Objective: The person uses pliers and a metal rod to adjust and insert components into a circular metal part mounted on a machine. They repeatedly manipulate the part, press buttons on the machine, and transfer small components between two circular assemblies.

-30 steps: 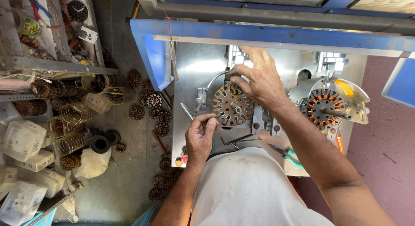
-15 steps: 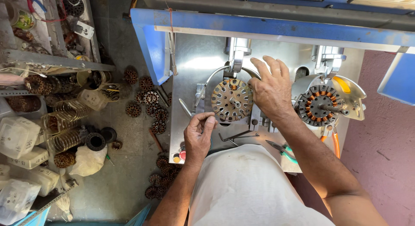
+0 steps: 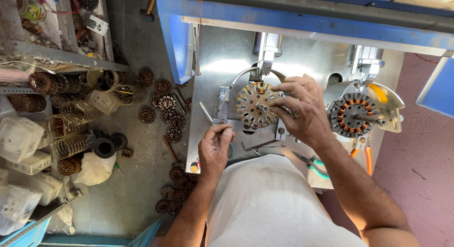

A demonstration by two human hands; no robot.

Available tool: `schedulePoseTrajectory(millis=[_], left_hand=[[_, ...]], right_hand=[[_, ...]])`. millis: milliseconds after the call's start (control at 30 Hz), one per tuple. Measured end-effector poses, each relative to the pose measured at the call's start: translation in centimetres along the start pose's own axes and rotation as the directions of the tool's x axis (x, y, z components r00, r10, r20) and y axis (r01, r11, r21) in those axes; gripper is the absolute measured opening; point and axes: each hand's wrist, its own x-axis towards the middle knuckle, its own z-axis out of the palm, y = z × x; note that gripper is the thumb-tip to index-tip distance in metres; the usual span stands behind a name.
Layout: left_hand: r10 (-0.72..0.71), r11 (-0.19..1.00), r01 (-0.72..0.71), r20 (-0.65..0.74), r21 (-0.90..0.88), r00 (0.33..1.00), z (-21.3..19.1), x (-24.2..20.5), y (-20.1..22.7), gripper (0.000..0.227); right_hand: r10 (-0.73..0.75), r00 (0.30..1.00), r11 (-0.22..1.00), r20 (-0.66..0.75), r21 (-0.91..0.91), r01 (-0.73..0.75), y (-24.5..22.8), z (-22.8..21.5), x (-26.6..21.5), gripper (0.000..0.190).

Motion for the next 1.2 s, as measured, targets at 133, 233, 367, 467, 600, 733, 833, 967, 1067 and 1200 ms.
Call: schedulePoseTrajectory(millis=[133,233,367,467,600,733,833,967,1067,1200], left_hand=[[0.033,0.999,-0.033,0.002,-0.014,0.999,-0.1,-0.2,0.2,0.021],[0.057,0.998,-0.057,0.018,-0.018,0.998,0.3,-0.1,0.2,0.021],[0.095,0.995,-0.096,0.071,0.008,0.993,0.4,-0.5,0.0,0.020],[0.111,0.993,-0.114,0.108,0.021,0.988,0.7,-0.4,-0.3,0.021],[0.048,0.979,-0.077,0.155,0.187,0.987,1.1,-0.3,-1.5,0.024],[-0.064,0.925,-0.021,0.211,0.379,0.975,1.7,-0.5,-3.2,0.029],[-0.094,0.877,-0.051,0.276,0.477,0.957,1.9,-1.3,-4.0,0.030],[-0.162,0.805,-0.067,0.327,0.589,0.931,2.1,-2.3,-4.9,0.032],[-0.222,0.750,-0.048,0.319,0.660,0.921,1.9,-2.6,-5.1,0.032],[-0.242,0.732,-0.039,0.313,0.680,0.918,1.3,-3.1,-5.5,0.032]], right_hand=[[0.048,0.999,0.998,0.025,0.037,-0.049,0.1,-0.3,-1.1,0.015],[0.059,0.998,0.995,-0.029,0.078,-0.057,1.1,-1.4,-2.4,0.025],[0.218,0.975,0.967,-0.052,0.149,-0.208,2.4,-4.2,-7.5,0.022],[0.261,0.964,0.961,-0.053,0.109,-0.254,3.4,-5.8,-11.7,0.019],[0.475,0.877,0.877,0.074,0.045,-0.478,3.8,-5.3,-17.6,0.017],[0.509,0.836,0.853,0.203,0.011,-0.522,2.5,-1.2,-22.1,0.017],[0.402,0.891,0.913,0.212,-0.019,-0.408,1.8,3.0,-23.0,0.020],[0.368,0.881,0.919,0.295,0.024,-0.392,1.6,7.0,-22.3,0.020],[0.336,0.876,0.934,0.345,0.002,-0.358,1.1,9.1,-21.1,0.018],[0.265,0.889,0.964,0.373,-0.092,-0.249,0.7,11.2,-20.2,0.021]])
